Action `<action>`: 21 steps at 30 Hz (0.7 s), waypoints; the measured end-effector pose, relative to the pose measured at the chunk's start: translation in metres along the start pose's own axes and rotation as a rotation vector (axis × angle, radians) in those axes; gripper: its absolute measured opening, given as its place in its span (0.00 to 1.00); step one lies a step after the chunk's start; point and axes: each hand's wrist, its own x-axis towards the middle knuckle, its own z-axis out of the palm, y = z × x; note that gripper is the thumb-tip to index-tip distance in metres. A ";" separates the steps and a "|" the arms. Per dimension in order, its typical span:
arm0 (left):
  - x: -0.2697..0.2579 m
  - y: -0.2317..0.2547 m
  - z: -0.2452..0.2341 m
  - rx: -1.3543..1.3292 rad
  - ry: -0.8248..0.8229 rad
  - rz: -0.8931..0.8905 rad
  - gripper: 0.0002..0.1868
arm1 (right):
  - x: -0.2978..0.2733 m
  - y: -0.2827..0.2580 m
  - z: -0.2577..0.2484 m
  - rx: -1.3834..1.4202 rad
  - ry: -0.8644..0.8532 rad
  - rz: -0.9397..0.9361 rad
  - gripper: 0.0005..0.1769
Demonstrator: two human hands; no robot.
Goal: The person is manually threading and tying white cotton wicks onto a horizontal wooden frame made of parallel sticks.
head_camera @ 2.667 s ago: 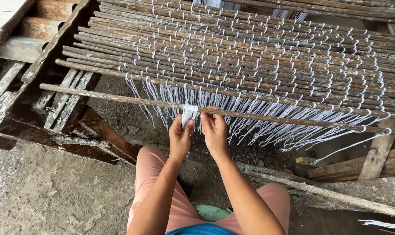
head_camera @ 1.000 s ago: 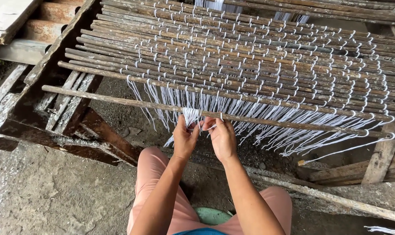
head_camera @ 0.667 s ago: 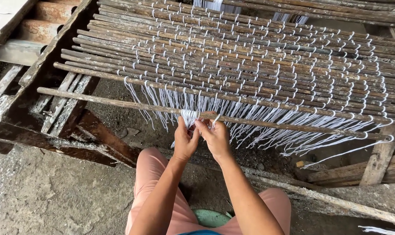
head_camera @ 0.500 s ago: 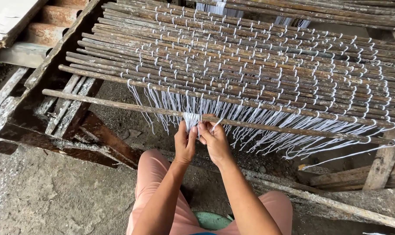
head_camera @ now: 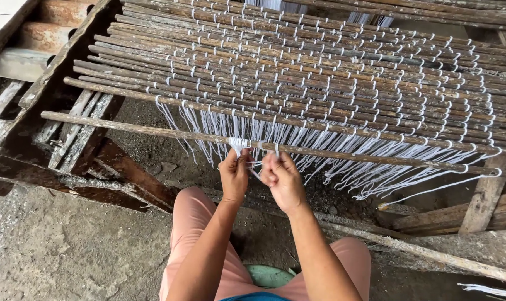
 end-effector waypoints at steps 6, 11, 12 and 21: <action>0.004 -0.002 -0.023 0.055 -0.050 -0.044 0.13 | -0.006 -0.036 -0.010 0.178 0.098 -0.005 0.07; 0.004 0.001 -0.034 0.084 -0.113 -0.013 0.11 | -0.033 -0.052 -0.107 0.314 0.163 0.123 0.17; 0.004 0.006 -0.035 0.094 -0.122 0.009 0.11 | -0.040 -0.068 -0.116 0.326 0.189 0.106 0.16; 0.006 -0.008 -0.041 -0.020 -0.164 0.094 0.08 | -0.084 -0.171 -0.168 0.034 0.319 -0.004 0.21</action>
